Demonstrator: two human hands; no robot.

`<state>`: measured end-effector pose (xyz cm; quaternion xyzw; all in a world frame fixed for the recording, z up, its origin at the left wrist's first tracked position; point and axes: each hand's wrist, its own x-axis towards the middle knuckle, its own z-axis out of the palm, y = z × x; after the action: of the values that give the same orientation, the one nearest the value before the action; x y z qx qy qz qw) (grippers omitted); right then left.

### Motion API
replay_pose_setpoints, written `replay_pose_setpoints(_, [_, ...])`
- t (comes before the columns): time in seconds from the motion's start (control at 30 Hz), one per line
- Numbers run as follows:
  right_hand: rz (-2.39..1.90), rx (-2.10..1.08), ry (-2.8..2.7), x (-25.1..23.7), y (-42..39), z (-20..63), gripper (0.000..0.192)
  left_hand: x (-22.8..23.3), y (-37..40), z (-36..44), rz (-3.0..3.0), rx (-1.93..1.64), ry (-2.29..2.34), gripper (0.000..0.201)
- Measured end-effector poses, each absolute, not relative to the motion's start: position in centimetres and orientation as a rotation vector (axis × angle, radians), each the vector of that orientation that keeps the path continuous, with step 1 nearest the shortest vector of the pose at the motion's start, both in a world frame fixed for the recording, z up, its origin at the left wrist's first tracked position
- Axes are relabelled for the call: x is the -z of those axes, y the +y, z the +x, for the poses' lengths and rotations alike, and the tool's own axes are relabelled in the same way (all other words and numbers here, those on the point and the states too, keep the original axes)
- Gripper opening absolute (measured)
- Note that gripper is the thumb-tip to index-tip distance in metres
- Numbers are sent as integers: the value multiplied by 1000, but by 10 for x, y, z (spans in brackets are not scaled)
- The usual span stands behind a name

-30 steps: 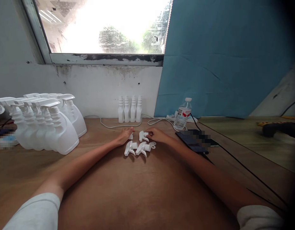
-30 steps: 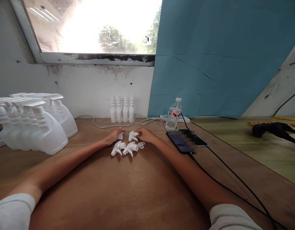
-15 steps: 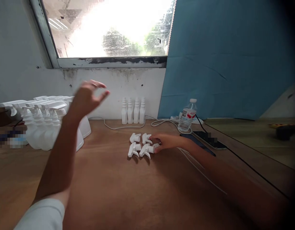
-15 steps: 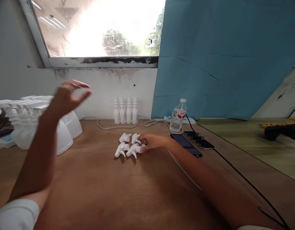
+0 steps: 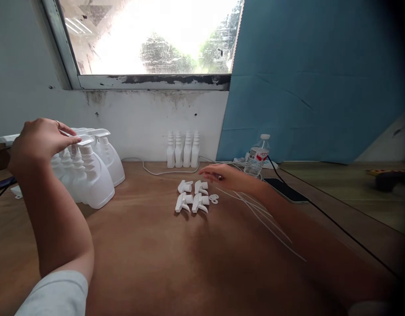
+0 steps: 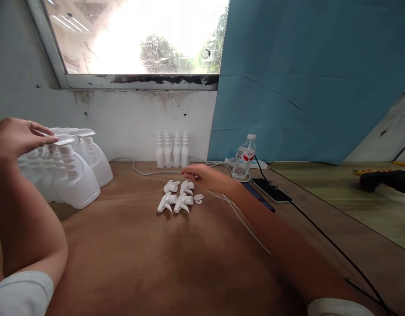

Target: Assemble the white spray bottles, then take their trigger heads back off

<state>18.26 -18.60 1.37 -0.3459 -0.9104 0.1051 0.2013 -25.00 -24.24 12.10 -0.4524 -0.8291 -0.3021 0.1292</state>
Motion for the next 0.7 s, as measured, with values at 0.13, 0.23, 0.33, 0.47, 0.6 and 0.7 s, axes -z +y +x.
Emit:
replay_pose_setpoints(0.13, [-885,-359,-2420,-43,-209,167,32,-124,-259,-222,-1513,1060,-2190,28])
replay_pose_setpoints(0.23, [-771,-281,-2317,-56,-222,149,30,-125,-269,-191,-1758,1234,-1841,38])
replay_pose_setpoints(0.33, [-743,-307,-2150,-62,-231,128,31,-121,-271,-159,-2082,1329,-1356,36])
replay_pose_setpoints(0.47, [-708,-516,-2079,-64,-245,109,50,-109,-273,-113,-2348,1334,-815,18])
replay_pose_setpoints(0.6, [-791,-581,-1971,-70,-263,108,36,-102,-276,-83,-2413,1467,-690,20])
replay_pose_setpoints(0.7, [-786,-568,-1711,-77,-263,118,36,-101,-265,-83,-2502,1489,-724,47])
